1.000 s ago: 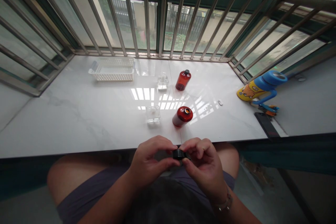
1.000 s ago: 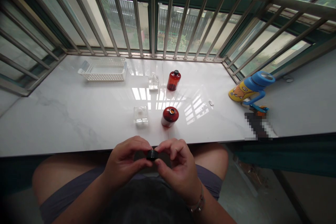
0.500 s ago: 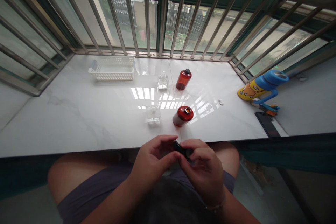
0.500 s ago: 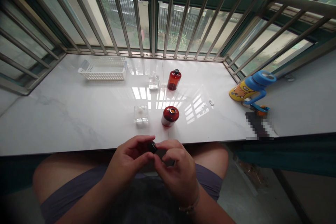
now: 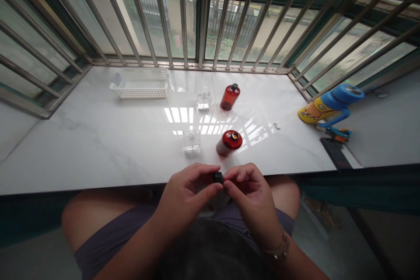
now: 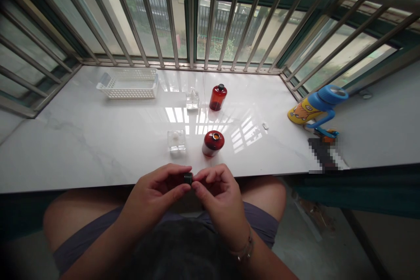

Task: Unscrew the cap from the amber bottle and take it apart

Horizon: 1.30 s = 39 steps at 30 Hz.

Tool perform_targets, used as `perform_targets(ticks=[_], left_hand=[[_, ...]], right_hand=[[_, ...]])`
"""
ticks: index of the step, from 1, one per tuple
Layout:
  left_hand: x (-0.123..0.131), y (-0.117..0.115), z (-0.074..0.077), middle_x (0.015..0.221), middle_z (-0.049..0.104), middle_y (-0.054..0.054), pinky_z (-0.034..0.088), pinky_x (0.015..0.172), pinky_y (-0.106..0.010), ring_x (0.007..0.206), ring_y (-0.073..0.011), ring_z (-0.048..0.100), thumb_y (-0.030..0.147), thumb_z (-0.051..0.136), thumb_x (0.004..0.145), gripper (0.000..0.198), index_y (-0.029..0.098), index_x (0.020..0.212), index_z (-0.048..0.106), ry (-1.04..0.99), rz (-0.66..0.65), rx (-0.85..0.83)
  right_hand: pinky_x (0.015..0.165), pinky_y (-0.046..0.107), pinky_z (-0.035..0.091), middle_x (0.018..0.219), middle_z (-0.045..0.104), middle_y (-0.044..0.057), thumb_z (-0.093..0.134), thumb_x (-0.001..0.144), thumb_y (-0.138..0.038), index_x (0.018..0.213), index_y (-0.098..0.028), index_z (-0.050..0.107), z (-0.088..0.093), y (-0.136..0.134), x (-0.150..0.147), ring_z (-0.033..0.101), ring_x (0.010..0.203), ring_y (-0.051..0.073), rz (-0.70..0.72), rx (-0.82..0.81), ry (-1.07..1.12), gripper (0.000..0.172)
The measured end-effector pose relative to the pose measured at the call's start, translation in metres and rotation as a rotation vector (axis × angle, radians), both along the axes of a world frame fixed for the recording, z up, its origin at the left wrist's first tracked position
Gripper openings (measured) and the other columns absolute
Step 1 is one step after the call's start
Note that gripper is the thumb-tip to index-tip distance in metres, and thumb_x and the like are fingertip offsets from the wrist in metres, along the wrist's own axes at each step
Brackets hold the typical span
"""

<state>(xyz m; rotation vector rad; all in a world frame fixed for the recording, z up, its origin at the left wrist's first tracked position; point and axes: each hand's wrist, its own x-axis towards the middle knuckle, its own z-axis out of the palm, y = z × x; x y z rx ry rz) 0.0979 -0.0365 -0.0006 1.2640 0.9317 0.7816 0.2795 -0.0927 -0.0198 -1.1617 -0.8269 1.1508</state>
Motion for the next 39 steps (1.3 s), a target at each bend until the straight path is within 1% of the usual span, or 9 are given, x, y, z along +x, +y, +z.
perform_targets(ticks=[3, 8, 12, 17, 23, 30, 32, 35, 39], left_hand=[[-0.001, 0.002, 0.0, 0.109, 0.082, -0.009, 0.064, 0.092, -0.039, 0.102, -0.0275, 0.078, 0.04, 0.087, 0.087, 0.038, 0.022, 0.119, 0.08, 0.001, -0.023, -0.027], [-0.002, 0.008, 0.005, 0.107, 0.081, -0.007, 0.062, 0.091, -0.035, 0.098, -0.0239, 0.076, 0.036, 0.087, 0.087, 0.028, 0.024, 0.112, 0.084, 0.024, -0.057, 0.074], [-0.002, 0.01, 0.009, 0.103, 0.081, -0.007, 0.062, 0.088, -0.034, 0.093, -0.0237, 0.076, 0.036, 0.088, 0.086, 0.026, 0.024, 0.109, 0.085, 0.043, -0.053, 0.097], [-0.002, 0.01, 0.007, 0.1, 0.082, -0.007, 0.061, 0.086, -0.034, 0.091, -0.0239, 0.076, 0.037, 0.089, 0.084, 0.026, 0.025, 0.107, 0.086, 0.057, -0.048, 0.094], [-0.003, 0.009, 0.004, 0.096, 0.082, -0.006, 0.059, 0.082, -0.031, 0.087, -0.022, 0.076, 0.037, 0.089, 0.085, 0.024, 0.026, 0.106, 0.087, 0.059, -0.054, 0.107], [-0.004, 0.011, 0.007, 0.096, 0.082, -0.006, 0.059, 0.081, -0.032, 0.088, -0.0224, 0.076, 0.038, 0.088, 0.086, 0.024, 0.025, 0.105, 0.086, 0.084, -0.065, 0.145], [-0.002, 0.011, 0.007, 0.098, 0.082, -0.007, 0.059, 0.083, -0.032, 0.091, -0.023, 0.076, 0.039, 0.088, 0.086, 0.025, 0.024, 0.105, 0.086, 0.072, -0.067, 0.098], [0.001, 0.01, 0.005, 0.1, 0.083, -0.008, 0.06, 0.084, -0.032, 0.092, -0.0235, 0.077, 0.042, 0.088, 0.085, 0.029, 0.021, 0.105, 0.084, -0.001, -0.041, -0.077], [0.006, 0.008, -0.003, 0.092, 0.081, -0.005, 0.059, 0.082, -0.028, 0.087, -0.0188, 0.076, 0.041, 0.091, 0.083, 0.038, 0.02, 0.112, 0.08, -0.149, 0.03, -0.259]], right_hand=[[0.081, 0.029, 0.06, 0.096, 0.075, 0.0, 0.091, 0.083, -0.029, 0.088, -0.027, 0.054, -0.002, 0.005, 0.004, 0.072, 0.089, 0.017, 0.062, -0.051, 0.117, 0.038], [0.083, 0.028, 0.059, 0.099, 0.073, -0.001, 0.091, 0.083, -0.026, 0.091, -0.027, 0.053, -0.008, 0.008, 0.009, 0.07, 0.09, 0.015, 0.121, -0.088, 0.242, 0.039], [0.08, 0.028, 0.059, 0.098, 0.072, -0.001, 0.093, 0.081, -0.027, 0.09, -0.026, 0.051, -0.007, 0.009, 0.008, 0.069, 0.087, 0.015, 0.117, -0.122, 0.234, 0.043], [0.077, 0.028, 0.059, 0.096, 0.072, -0.001, 0.095, 0.078, -0.032, 0.089, -0.026, 0.052, -0.005, 0.01, 0.009, 0.067, 0.083, 0.015, 0.129, -0.141, 0.199, 0.045], [0.078, 0.029, 0.058, 0.093, 0.073, -0.001, 0.096, 0.077, -0.033, 0.087, -0.025, 0.054, 0.001, 0.013, 0.013, 0.068, 0.082, 0.015, 0.178, -0.159, 0.172, 0.043], [0.078, 0.028, 0.058, 0.093, 0.073, -0.001, 0.094, 0.08, -0.033, 0.085, -0.025, 0.057, 0.008, 0.013, 0.016, 0.069, 0.085, 0.015, 0.203, -0.143, 0.143, 0.038], [0.077, 0.028, 0.059, 0.092, 0.073, -0.001, 0.094, 0.08, -0.033, 0.084, -0.024, 0.057, 0.008, 0.013, 0.014, 0.069, 0.084, 0.015, 0.179, -0.137, 0.136, 0.038], [0.076, 0.027, 0.059, 0.091, 0.073, -0.001, 0.094, 0.08, -0.032, 0.084, -0.024, 0.059, 0.009, 0.012, 0.01, 0.068, 0.083, 0.014, 0.155, -0.116, 0.12, 0.036], [0.075, 0.027, 0.062, 0.095, 0.073, 0.001, 0.093, 0.081, -0.032, 0.089, -0.025, 0.064, 0.011, 0.011, 0.007, 0.07, 0.083, 0.015, 0.11, -0.072, 0.005, 0.03]])
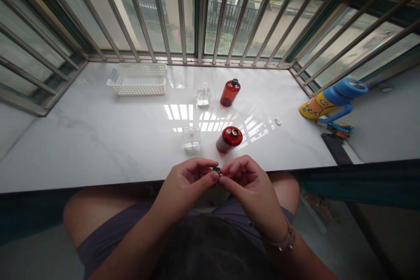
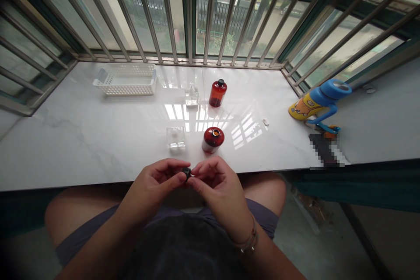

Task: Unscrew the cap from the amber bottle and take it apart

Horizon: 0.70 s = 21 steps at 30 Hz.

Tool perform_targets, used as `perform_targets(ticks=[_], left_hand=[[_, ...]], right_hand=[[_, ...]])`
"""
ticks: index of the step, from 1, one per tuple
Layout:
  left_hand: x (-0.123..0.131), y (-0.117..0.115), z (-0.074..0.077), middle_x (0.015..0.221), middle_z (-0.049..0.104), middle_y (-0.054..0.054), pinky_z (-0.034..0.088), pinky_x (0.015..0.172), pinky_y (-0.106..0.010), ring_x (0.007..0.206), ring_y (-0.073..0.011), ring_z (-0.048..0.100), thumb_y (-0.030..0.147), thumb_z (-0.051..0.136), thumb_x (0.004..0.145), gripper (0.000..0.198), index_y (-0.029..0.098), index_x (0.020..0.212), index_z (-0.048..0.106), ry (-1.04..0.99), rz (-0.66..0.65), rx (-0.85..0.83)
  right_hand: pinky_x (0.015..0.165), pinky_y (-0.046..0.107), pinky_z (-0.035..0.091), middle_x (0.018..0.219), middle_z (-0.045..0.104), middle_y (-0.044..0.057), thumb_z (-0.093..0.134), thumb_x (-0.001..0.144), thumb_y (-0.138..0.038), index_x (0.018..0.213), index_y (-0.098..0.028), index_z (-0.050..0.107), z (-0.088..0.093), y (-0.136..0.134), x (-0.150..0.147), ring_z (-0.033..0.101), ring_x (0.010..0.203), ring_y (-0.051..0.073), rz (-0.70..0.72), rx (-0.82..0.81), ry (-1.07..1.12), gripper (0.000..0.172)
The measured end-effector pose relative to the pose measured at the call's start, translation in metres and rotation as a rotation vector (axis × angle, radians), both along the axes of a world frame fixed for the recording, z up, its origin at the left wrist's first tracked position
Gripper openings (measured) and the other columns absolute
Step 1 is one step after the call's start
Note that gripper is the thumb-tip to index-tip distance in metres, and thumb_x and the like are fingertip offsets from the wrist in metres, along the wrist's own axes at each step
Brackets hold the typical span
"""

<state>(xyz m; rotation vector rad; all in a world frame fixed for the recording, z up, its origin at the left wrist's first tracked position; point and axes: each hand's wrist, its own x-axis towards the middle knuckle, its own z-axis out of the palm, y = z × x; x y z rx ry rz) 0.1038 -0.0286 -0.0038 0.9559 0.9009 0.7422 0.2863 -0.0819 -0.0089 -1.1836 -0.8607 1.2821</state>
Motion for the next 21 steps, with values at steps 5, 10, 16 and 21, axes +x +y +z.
perform_targets(ticks=[5, 10, 16, 21], left_hand=[[0.0045, -0.0009, -0.0043, 0.084, 0.077, -0.003, 0.056, 0.073, -0.023, 0.073, -0.0127, 0.071, 0.041, 0.091, 0.084, 0.034, 0.017, 0.105, 0.078, -0.09, 0.023, -0.088], [0.006, 0.0001, -0.0053, 0.085, 0.076, -0.004, 0.055, 0.067, -0.021, 0.067, -0.0107, 0.068, 0.046, 0.089, 0.085, 0.036, 0.015, 0.099, 0.077, -0.117, -0.014, -0.174], [0.0052, 0.0003, -0.0105, 0.075, 0.072, -0.002, 0.057, 0.065, -0.022, 0.061, -0.0096, 0.065, 0.049, 0.088, 0.085, 0.039, 0.013, 0.091, 0.074, -0.13, -0.053, -0.233], [0.0057, 0.001, -0.0089, 0.073, 0.071, -0.002, 0.055, 0.06, -0.019, 0.058, -0.0093, 0.066, 0.051, 0.09, 0.082, 0.042, 0.013, 0.086, 0.071, -0.155, -0.066, -0.289]], right_hand=[[0.085, 0.03, 0.064, 0.11, 0.076, 0.002, 0.09, 0.084, -0.028, 0.094, -0.026, 0.066, -0.0005, 0.0001, -0.0002, 0.074, 0.097, 0.018, -0.031, 0.113, -0.135, 0.026], [0.087, 0.028, 0.063, 0.106, 0.078, 0.0, 0.089, 0.085, -0.023, 0.093, -0.027, 0.066, -0.0039, 0.0003, -0.0009, 0.076, 0.099, 0.017, -0.023, 0.138, -0.122, 0.025], [0.081, 0.025, 0.064, 0.1, 0.079, -0.001, 0.09, 0.083, -0.022, 0.09, -0.026, 0.065, -0.0061, -0.0002, -0.0018, 0.077, 0.091, 0.015, -0.007, 0.119, -0.083, 0.026], [0.078, 0.023, 0.063, 0.095, 0.079, -0.001, 0.088, 0.086, -0.023, 0.085, -0.025, 0.065, -0.0044, 0.0008, -0.0008, 0.077, 0.087, 0.014, -0.003, 0.1, -0.078, 0.023]])
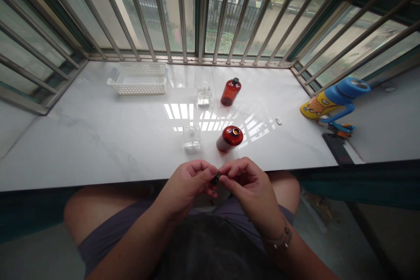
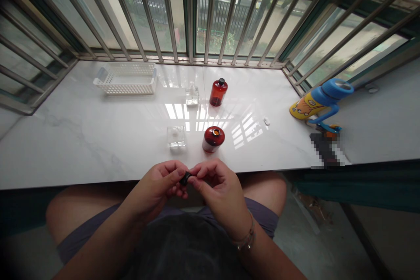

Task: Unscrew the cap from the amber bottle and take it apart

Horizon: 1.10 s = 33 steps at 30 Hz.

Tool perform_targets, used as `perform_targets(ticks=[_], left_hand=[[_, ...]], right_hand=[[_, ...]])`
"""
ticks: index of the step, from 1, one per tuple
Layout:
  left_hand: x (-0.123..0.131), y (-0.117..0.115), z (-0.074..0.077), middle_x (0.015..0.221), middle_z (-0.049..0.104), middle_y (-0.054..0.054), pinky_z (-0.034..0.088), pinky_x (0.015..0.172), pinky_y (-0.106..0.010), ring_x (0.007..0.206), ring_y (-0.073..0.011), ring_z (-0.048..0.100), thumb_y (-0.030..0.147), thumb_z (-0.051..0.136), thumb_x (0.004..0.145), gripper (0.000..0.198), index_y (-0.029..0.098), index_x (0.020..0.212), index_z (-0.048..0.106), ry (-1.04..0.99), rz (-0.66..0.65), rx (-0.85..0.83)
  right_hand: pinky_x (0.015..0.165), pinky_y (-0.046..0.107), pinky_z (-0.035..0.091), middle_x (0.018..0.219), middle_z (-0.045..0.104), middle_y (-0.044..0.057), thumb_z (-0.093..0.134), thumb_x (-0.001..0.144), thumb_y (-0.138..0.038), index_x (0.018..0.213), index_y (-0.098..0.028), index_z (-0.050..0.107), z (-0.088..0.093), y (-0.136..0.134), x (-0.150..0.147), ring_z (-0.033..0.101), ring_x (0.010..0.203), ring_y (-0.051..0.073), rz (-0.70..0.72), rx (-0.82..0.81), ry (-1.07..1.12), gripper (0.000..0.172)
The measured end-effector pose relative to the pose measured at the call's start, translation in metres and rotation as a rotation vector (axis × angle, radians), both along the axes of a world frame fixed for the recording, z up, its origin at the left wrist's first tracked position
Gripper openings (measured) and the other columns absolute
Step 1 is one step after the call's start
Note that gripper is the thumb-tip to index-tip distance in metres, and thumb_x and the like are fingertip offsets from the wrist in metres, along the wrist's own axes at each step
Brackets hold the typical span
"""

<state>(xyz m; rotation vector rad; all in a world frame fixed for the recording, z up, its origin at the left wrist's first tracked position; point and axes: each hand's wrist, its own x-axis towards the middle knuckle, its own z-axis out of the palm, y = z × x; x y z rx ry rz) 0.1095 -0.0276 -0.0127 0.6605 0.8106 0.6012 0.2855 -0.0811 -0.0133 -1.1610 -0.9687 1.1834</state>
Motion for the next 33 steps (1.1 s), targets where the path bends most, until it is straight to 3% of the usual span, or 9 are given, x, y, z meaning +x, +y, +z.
perform_targets(ticks=[19, 25, 33], left_hand=[[0.002, 0.0, -0.001, 0.061, 0.066, -0.002, 0.058, 0.054, -0.021, 0.048, -0.0073, 0.057, 0.056, 0.094, 0.075, 0.05, 0.012, 0.078, 0.069, -0.042, -0.077, -0.119], [0.008, -0.002, -0.001, 0.066, 0.067, -0.001, 0.059, 0.056, -0.02, 0.051, -0.0067, 0.058, 0.052, 0.092, 0.079, 0.046, 0.012, 0.087, 0.071, -0.094, 0.01, -0.224], [0.006, 0.0, 0.0, 0.071, 0.07, -0.002, 0.059, 0.057, -0.018, 0.055, -0.0079, 0.063, 0.048, 0.091, 0.082, 0.042, 0.011, 0.091, 0.073, -0.124, 0.056, -0.245]], right_hand=[[0.074, 0.025, 0.061, 0.086, 0.074, -0.002, 0.093, 0.08, -0.025, 0.084, -0.024, 0.064, 0.004, 0.003, 0.005, 0.072, 0.08, 0.014, 0.086, -0.079, 0.092, 0.03], [0.08, 0.028, 0.061, 0.091, 0.073, -0.001, 0.088, 0.087, -0.026, 0.088, -0.025, 0.067, 0.0, -0.001, -0.003, 0.072, 0.087, 0.015, -0.087, 0.01, -0.073, 0.021], [0.089, 0.037, 0.063, 0.105, 0.078, 0.005, 0.082, 0.092, -0.025, 0.092, -0.026, 0.069, -0.003, -0.006, -0.004, 0.075, 0.099, 0.021, -0.059, 0.087, -0.218, 0.013]])
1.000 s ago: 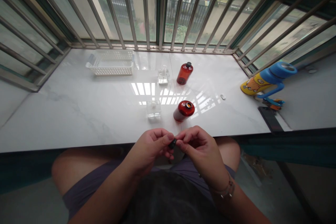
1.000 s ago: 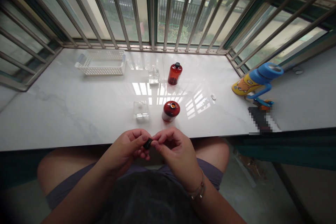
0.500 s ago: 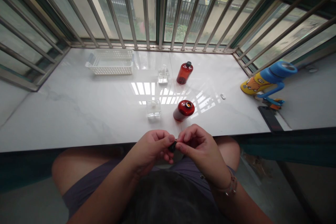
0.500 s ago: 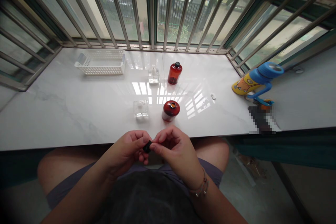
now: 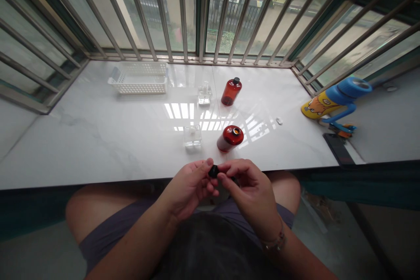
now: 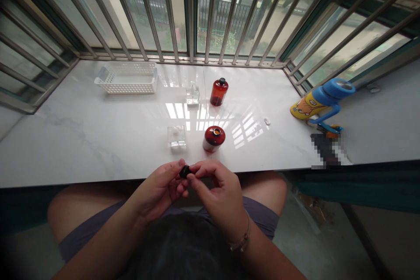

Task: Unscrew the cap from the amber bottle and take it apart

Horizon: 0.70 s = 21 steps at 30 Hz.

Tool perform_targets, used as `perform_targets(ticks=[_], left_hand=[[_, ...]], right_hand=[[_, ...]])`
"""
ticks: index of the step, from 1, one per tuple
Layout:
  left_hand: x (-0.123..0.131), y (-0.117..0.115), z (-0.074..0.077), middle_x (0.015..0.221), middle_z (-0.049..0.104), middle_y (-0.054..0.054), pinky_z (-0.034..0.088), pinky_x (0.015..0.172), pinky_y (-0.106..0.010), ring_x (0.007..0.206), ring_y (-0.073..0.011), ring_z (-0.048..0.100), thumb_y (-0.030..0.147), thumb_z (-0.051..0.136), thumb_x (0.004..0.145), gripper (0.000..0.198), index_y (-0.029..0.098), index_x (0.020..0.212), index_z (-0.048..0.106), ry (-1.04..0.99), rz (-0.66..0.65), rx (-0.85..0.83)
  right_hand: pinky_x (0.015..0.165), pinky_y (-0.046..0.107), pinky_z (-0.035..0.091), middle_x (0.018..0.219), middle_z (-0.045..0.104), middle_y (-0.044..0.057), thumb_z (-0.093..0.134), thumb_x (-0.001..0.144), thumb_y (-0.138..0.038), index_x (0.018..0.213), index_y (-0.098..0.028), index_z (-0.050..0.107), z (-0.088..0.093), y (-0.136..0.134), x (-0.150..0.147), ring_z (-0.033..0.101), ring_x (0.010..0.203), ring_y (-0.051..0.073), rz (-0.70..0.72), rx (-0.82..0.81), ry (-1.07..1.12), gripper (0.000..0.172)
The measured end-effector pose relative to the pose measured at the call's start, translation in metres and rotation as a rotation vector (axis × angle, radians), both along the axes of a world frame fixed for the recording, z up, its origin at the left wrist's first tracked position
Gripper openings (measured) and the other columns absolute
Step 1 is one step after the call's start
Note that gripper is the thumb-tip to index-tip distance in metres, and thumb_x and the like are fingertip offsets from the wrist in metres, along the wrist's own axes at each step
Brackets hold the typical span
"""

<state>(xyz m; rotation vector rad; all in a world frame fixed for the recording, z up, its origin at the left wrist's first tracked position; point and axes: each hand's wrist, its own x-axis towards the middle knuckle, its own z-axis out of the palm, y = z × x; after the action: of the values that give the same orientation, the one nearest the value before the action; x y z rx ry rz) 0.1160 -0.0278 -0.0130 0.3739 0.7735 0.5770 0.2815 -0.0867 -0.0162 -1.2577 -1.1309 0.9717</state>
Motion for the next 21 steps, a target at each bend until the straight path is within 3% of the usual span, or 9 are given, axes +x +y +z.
perform_targets(ticks=[15, 21], left_hand=[[0.0017, -0.0022, 0.0003, 0.066, 0.067, 0.0, 0.058, 0.058, -0.019, 0.052, -0.0062, 0.058, 0.054, 0.09, 0.082, 0.048, 0.01, 0.09, 0.071, 0.042, -0.01, 0.066], [0.0027, -0.002, -0.0006, 0.071, 0.07, -0.001, 0.052, 0.06, -0.017, 0.059, -0.0076, 0.062, 0.053, 0.093, 0.079, 0.048, 0.014, 0.087, 0.066, 0.083, 0.062, 0.126]], right_hand=[[0.084, 0.032, 0.066, 0.102, 0.079, 0.003, 0.086, 0.088, -0.027, 0.089, -0.026, 0.068, 0.0021, -0.0018, 0.0025, 0.077, 0.094, 0.02, -0.004, -0.031, -0.069, 0.018], [0.092, 0.038, 0.065, 0.113, 0.078, 0.006, 0.083, 0.091, -0.026, 0.094, -0.026, 0.068, -0.002, -0.0032, 0.0016, 0.076, 0.104, 0.023, 0.03, -0.014, -0.075, 0.015]])
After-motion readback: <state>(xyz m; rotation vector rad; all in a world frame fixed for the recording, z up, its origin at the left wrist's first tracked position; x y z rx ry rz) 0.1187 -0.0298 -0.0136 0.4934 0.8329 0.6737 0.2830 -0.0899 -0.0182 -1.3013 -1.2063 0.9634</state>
